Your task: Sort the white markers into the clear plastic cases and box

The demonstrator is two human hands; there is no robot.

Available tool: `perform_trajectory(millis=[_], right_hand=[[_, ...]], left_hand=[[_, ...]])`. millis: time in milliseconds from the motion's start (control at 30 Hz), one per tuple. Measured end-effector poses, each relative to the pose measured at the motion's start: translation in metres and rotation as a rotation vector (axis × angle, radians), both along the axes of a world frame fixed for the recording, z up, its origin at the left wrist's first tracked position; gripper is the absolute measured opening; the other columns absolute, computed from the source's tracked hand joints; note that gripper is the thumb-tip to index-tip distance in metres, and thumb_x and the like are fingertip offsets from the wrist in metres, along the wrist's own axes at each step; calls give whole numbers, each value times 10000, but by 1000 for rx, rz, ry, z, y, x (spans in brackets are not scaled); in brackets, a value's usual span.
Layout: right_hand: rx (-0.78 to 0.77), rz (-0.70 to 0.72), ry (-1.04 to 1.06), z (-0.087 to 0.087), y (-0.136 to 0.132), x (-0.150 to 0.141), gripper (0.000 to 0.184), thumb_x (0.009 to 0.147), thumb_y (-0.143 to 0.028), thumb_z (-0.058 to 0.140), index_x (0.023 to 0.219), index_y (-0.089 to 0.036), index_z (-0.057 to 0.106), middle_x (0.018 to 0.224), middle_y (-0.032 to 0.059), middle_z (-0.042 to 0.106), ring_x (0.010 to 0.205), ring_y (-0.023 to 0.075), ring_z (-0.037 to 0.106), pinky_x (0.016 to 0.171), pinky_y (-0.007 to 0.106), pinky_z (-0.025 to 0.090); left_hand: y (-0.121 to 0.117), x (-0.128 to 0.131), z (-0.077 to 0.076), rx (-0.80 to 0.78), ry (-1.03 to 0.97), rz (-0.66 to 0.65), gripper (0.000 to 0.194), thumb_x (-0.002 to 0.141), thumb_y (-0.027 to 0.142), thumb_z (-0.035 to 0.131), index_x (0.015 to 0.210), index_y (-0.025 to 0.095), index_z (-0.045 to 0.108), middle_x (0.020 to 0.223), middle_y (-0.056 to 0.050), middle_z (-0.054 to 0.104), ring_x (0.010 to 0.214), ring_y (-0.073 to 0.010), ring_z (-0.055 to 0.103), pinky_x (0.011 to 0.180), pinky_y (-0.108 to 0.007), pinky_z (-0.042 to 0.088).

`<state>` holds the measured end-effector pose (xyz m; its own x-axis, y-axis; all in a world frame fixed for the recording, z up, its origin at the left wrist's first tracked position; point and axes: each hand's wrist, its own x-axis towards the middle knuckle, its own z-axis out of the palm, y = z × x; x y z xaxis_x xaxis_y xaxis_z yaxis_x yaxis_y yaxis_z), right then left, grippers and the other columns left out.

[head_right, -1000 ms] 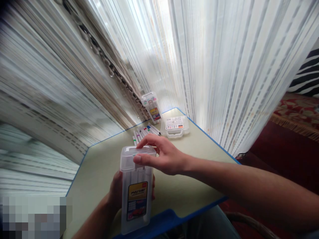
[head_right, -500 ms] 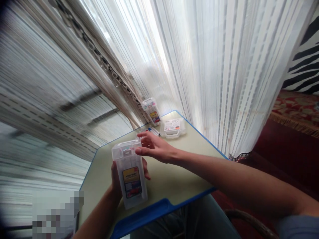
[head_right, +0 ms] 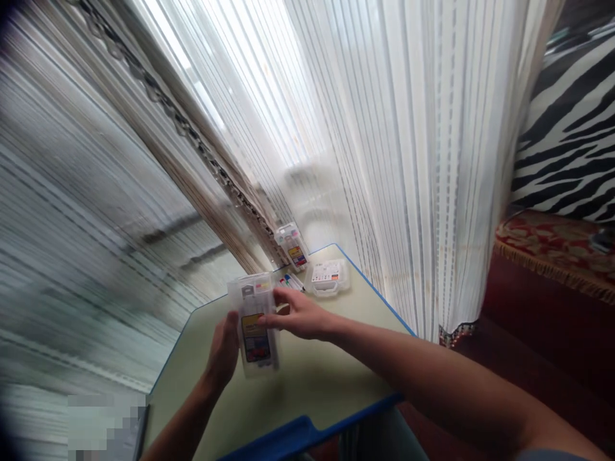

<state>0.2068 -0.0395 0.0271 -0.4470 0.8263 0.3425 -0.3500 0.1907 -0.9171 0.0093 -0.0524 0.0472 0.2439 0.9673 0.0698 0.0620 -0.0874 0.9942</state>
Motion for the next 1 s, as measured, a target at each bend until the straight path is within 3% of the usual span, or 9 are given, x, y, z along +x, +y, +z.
perform_trajectory(millis=[100,300,433,567,733,833,900,1000], right_hand=[[55,-35,31,7,9,11,558,690,-429,877,1132,-161,667,1122,83,697,947,194,674,910,390,547],[120,-187,-10,20,28,46,594,730,-475,843,1195,-152,665,1123,115,710,935,205,687,915,416,545],[166,-252,-49,35,44,81,543,752,-427,841,1199,-170,673,1140,110,710,1039,228,675,958,431,527],[213,-277,-133,62,69,128,500,721,-338,873,1161,-185,691,1140,94,709,1045,221,670,975,441,515],[221,-309,-272,87,104,180,462,697,-331,878,1094,-180,696,1109,88,716,994,218,676,969,472,515],[208,-332,-297,86,123,197,501,707,-322,872,1147,-185,675,1149,94,703,1013,210,669,989,472,508],[193,-337,-313,80,134,204,525,712,-312,870,1179,-188,665,1176,102,695,1028,210,667,997,470,503],[165,-337,-329,65,150,210,543,711,-309,871,1196,-181,660,1186,111,691,1030,213,672,993,460,507]], left_hand=[[3,10,19,233,123,-2,398,816,469,747,1064,159,742,1047,-85,770,1070,-323,674,876,-347,525],[30,41,35,266,141,-73,426,775,405,799,1100,142,719,1069,-111,754,1005,-285,685,863,-354,523],[60,67,53,273,123,-141,524,738,449,829,1117,115,691,1058,-142,743,942,-267,700,830,-380,543],[97,100,76,315,153,-246,567,657,459,885,1056,104,692,1055,-161,720,836,-240,697,721,-373,555],[148,145,86,419,210,-253,589,637,449,900,1025,75,664,976,-173,692,808,-223,668,754,-434,556],[172,164,92,439,230,-213,897,572,380,945,1303,50,543,964,-171,665,791,-244,663,764,-479,549],[185,171,99,474,269,-222,1028,524,346,965,1390,63,489,1000,-168,658,831,-257,660,803,-479,539],[204,178,110,641,469,-269,900,604,414,906,1355,68,549,993,-151,659,910,-276,641,877,-470,499]])
